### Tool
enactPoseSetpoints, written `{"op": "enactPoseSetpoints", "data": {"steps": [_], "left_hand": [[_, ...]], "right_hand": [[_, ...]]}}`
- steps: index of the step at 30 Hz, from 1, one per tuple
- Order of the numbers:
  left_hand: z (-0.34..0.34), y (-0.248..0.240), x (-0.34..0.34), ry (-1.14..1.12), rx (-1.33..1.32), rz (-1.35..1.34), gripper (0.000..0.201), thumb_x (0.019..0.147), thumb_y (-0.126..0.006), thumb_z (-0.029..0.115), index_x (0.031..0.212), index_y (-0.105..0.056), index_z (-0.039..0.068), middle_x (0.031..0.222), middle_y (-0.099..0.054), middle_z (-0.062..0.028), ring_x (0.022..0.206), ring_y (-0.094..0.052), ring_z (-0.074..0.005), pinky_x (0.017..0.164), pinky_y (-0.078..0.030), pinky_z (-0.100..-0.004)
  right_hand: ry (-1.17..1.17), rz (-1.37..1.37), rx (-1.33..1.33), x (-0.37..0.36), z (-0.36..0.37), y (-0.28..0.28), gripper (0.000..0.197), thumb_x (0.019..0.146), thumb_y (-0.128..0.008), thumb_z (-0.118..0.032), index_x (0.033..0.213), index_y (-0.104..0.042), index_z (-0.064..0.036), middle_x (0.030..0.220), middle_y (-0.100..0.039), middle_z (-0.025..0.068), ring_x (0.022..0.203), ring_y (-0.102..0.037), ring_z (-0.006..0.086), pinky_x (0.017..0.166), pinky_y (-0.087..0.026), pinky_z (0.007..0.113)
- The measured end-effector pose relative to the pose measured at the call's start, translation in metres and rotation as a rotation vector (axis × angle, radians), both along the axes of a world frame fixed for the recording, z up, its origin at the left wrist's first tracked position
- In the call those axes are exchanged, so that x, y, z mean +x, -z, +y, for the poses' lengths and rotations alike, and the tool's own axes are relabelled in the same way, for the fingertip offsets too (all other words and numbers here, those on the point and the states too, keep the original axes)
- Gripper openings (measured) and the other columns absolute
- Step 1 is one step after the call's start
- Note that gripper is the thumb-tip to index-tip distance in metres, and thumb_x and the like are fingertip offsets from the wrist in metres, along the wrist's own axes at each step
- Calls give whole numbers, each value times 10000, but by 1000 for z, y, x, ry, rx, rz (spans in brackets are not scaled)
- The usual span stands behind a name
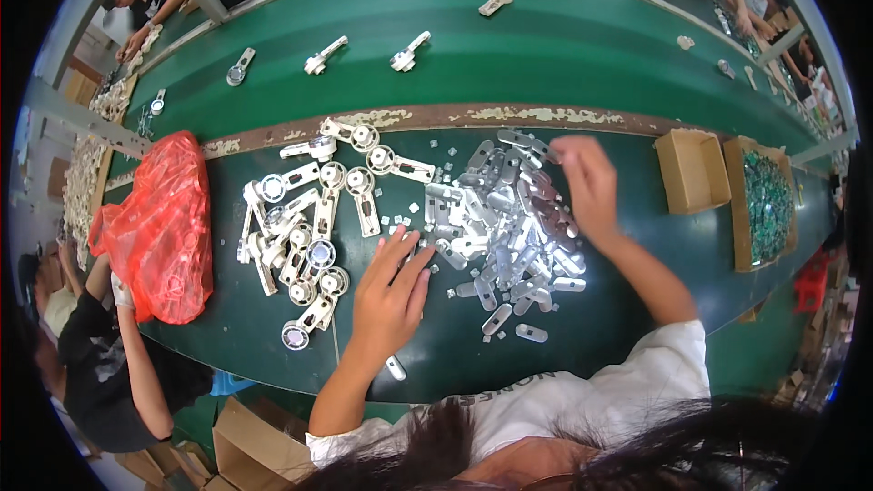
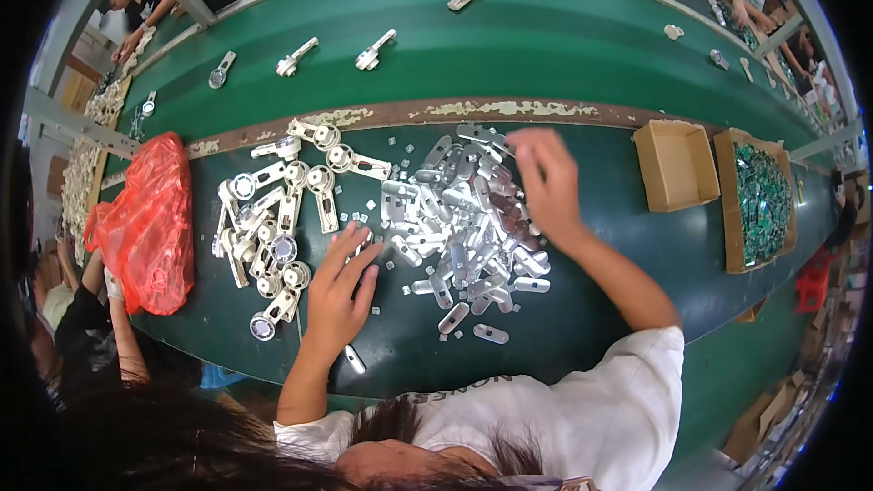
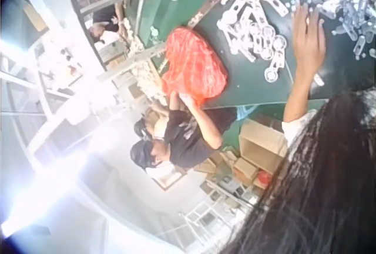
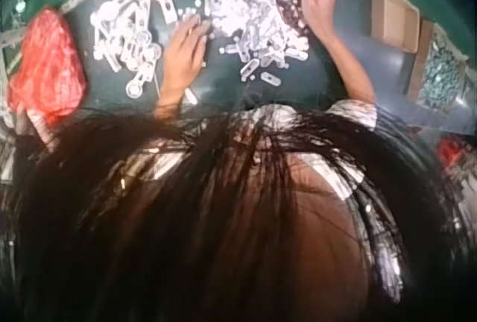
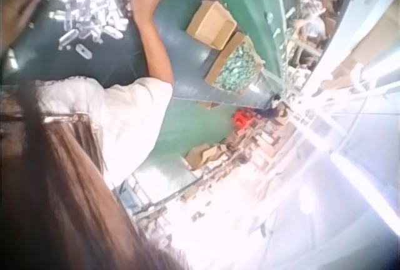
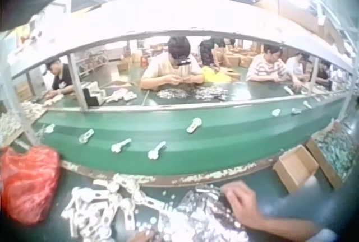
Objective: The person assembles components by hand on a conveyor table, inserting small square nuts into metal plates and attaching the parts to plastic arm assemblies.
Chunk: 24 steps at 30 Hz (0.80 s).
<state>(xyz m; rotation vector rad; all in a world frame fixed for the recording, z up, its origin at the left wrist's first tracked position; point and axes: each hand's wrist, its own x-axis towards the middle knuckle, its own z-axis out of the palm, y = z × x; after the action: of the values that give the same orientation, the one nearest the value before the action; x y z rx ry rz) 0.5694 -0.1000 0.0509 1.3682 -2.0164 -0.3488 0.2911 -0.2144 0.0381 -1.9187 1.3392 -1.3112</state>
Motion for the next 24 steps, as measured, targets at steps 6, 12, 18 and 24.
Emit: {"op": "enactPoseSetpoints", "data": {"steps": [6,12,18,24], "left_hand": [[2,-3,5,-17,-90,47,267,764,-616,-29,1022,-641,35,1094,-603,-131,1087,-568,-316,945,-439,-454],[-4,3,2,-6,-142,41,273,755,-607,-45,1018,-637,25,1053,-615,-138,1070,-576,-311,940,-449,-454],[7,-16,-2,-112,-76,285,452,779,-611,-46,1218,-508,-8,1171,-543,-176,986,-607,-259,774,-517,-320],[26,-26,-50,71,65,497,355,691,-778,57,972,-574,-19,871,-653,-104,738,-660,-184,643,-533,-283]], "right_hand": [[-196,438,-384,69,-114,-23,417,846,-508,-14,1247,-498,-129,1119,-558,133,1043,-525,293,897,-413,400],[-296,985,-764,122,-218,24,509,841,-485,-35,1304,-443,-241,1299,-473,163,1178,-451,387,949,-412,429],[-451,-362,186,86,-93,-66,392,873,-560,-63,1238,-420,-85,896,-639,113,652,-638,179,498,-503,262],[-653,-592,351,46,61,-49,468,850,-574,18,1257,-357,-54,1054,-548,119,947,-602,174,622,-558,248]]}}
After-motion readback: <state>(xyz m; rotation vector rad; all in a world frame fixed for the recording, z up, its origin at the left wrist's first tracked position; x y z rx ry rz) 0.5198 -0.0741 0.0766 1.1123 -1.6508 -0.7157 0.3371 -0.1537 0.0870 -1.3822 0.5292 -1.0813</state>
